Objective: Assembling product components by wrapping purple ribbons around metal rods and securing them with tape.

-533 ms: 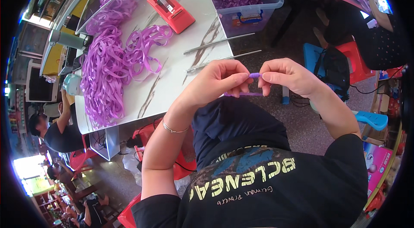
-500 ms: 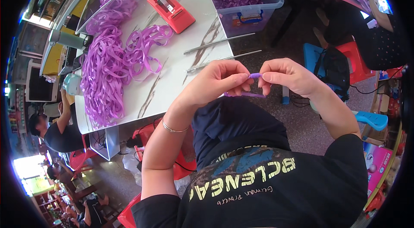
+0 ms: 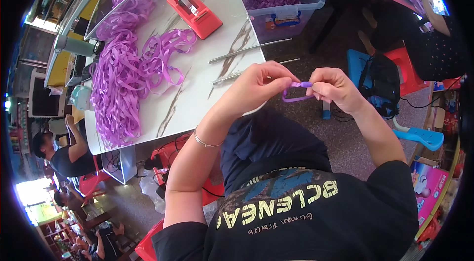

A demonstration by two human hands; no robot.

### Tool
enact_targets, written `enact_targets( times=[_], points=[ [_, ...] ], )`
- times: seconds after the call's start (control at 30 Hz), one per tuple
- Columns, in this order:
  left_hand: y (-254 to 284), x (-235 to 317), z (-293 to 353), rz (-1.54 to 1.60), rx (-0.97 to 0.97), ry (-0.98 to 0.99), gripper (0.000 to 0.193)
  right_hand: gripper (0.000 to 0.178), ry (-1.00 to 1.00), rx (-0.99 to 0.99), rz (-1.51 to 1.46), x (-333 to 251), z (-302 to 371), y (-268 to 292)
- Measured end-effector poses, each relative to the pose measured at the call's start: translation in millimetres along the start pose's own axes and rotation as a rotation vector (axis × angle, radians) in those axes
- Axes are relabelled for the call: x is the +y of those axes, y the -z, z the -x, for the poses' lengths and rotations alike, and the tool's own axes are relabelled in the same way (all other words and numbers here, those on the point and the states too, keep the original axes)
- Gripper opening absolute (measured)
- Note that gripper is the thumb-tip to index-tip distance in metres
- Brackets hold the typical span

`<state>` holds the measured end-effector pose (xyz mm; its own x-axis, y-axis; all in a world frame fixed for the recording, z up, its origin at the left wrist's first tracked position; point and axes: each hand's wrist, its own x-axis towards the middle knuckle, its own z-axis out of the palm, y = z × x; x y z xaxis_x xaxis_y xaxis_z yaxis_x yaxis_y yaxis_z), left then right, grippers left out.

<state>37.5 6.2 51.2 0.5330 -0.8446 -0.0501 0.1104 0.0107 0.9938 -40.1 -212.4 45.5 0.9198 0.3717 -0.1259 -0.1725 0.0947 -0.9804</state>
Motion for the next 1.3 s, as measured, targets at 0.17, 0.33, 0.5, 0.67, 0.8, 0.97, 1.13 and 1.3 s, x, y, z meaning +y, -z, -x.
enact_targets(
  times=[0.17,0.33,0.5,0.67,0.8,0.97,1.13,1.3],
  points=[
    [17,-11,-15,-0.313,0.384,-0.120,0.020,0.016,-0.066,0.132,0.113,23,-6,30],
    [39,-17,-40,-0.489,0.510,-0.179,0.018,0.014,0.031,0.373,0.181,55,-32,56],
    [55,-27,-61,-0.470,0.550,-0.111,0.017,0.016,0.209,0.506,0.257,57,-64,39],
    [59,-39,-71,-0.520,0.533,-0.157,0.018,0.015,0.247,0.456,0.294,67,-76,23],
    [55,-37,-72,-0.685,0.555,-0.121,0.019,0.014,0.307,0.451,0.188,80,-78,19],
    [55,-29,-70,-0.811,0.518,-0.105,0.019,0.014,0.276,0.445,0.188,85,-79,14],
    [54,-27,-70,-0.929,0.502,-0.128,0.019,0.014,0.284,0.463,0.208,87,-80,12],
    [54,-28,-69,-1.021,0.501,-0.144,0.021,0.015,0.244,0.472,0.148,88,-81,7]
  ],
)
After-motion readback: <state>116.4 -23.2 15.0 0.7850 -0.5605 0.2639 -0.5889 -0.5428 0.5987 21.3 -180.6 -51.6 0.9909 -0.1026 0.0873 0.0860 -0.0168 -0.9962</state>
